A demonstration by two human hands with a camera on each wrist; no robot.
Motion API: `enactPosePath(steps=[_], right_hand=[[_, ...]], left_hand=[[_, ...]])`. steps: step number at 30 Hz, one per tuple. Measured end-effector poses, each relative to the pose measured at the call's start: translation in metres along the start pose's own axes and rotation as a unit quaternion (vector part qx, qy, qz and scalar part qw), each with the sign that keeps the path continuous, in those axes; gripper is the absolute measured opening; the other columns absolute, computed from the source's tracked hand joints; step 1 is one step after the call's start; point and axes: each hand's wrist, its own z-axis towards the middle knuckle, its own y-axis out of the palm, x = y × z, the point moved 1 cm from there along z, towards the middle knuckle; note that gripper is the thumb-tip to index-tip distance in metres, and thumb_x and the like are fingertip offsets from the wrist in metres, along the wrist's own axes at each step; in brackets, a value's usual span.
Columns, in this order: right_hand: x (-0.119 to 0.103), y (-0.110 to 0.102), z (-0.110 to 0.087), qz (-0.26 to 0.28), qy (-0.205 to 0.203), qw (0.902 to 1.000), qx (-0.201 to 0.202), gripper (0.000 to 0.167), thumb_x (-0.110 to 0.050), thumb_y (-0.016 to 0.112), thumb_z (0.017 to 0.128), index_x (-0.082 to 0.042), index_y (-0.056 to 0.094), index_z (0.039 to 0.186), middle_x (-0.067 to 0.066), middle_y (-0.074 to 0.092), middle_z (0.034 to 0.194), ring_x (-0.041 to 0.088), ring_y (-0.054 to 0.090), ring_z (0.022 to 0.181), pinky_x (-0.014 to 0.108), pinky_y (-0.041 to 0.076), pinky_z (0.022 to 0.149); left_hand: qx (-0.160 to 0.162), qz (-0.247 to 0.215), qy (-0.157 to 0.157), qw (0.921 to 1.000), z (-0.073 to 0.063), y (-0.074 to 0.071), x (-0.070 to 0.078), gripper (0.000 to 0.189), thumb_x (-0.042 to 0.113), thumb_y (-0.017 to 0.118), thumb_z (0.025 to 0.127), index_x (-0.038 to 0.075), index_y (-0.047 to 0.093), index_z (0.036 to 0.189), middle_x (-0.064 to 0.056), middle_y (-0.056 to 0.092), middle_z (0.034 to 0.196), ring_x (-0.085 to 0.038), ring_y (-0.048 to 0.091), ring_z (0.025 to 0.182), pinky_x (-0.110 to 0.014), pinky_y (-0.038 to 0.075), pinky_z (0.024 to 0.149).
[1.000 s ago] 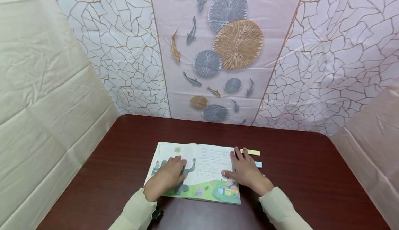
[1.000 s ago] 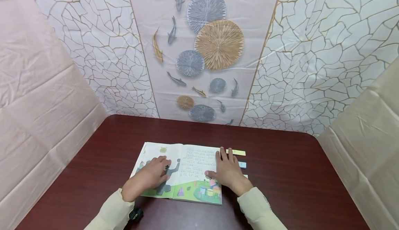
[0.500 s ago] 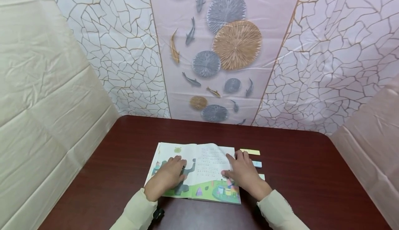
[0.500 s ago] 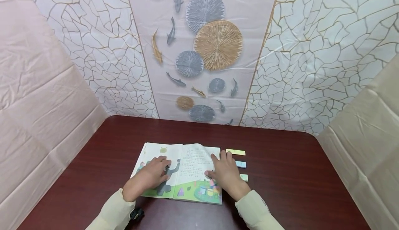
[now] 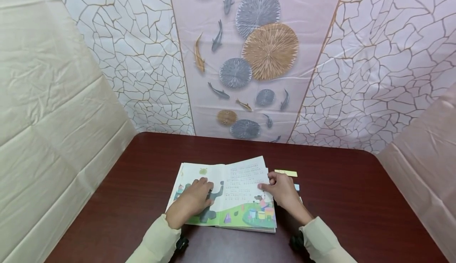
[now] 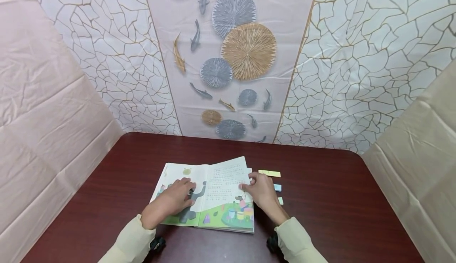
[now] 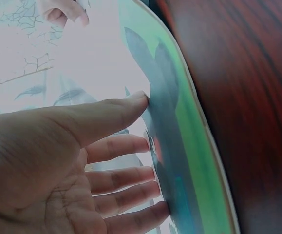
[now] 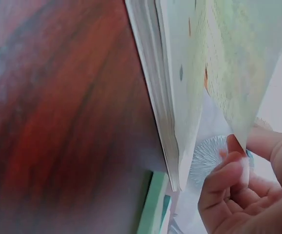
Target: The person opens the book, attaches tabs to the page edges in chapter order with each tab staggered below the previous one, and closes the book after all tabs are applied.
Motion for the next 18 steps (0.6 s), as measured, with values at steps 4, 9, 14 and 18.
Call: enactPosePath(steps=[4, 9, 14, 18], right_hand=[[0.002, -0.001, -0.002, 0.004, -0.014, 0.9998, -0.012, 0.036, -0.020, 0.077, 0.099, -0.009, 0.050, 0.076, -0.004, 0.038, 0.061, 0.011, 0.032, 0.054, 0.026, 0.030, 0.055], [-0.003, -0.001, -0.007, 0.099, -0.036, 0.9940, -0.026, 0.031, -0.029, 0.057, 0.111, -0.003, 0.070, 0.121, 0.012, 0.068, 0.095, 0.018, 0.061, 0.079, 0.029, 0.050, 0.069], [-0.015, 0.006, -0.014, 0.268, -0.030, 0.9575, -0.103, 0.057, -0.032, 0.033, 0.118, 0.008, 0.038, 0.158, 0.031, 0.048, 0.153, 0.041, 0.055, 0.136, 0.047, 0.052, 0.106], [-0.016, 0.019, -0.017, 0.268, -0.061, 0.9472, -0.165, 0.056, -0.017, 0.049, 0.113, 0.007, 0.032, 0.161, 0.032, 0.051, 0.151, 0.036, 0.063, 0.129, 0.039, 0.055, 0.102]], left_hand=[[-0.001, -0.003, 0.005, 1.0000, 0.000, -0.001, -0.001, 0.035, 0.016, 0.080, 0.095, 0.001, 0.068, 0.124, -0.018, 0.062, 0.128, -0.037, 0.058, 0.115, -0.053, 0.049, 0.098], [-0.008, -0.001, 0.009, 0.9999, 0.000, -0.001, -0.001, 0.037, 0.018, 0.080, 0.095, 0.001, 0.067, 0.126, -0.017, 0.061, 0.125, -0.036, 0.058, 0.113, -0.052, 0.050, 0.094], [-0.034, -0.002, -0.002, 0.9994, -0.002, -0.003, -0.002, 0.050, 0.026, 0.080, 0.096, 0.000, 0.064, 0.135, -0.022, 0.058, 0.141, -0.041, 0.054, 0.128, -0.055, 0.047, 0.104], [-0.049, -0.001, -0.015, 0.9987, -0.002, -0.003, -0.001, 0.062, 0.032, 0.079, 0.096, 0.000, 0.060, 0.146, -0.024, 0.048, 0.156, -0.043, 0.045, 0.144, -0.057, 0.042, 0.113]])
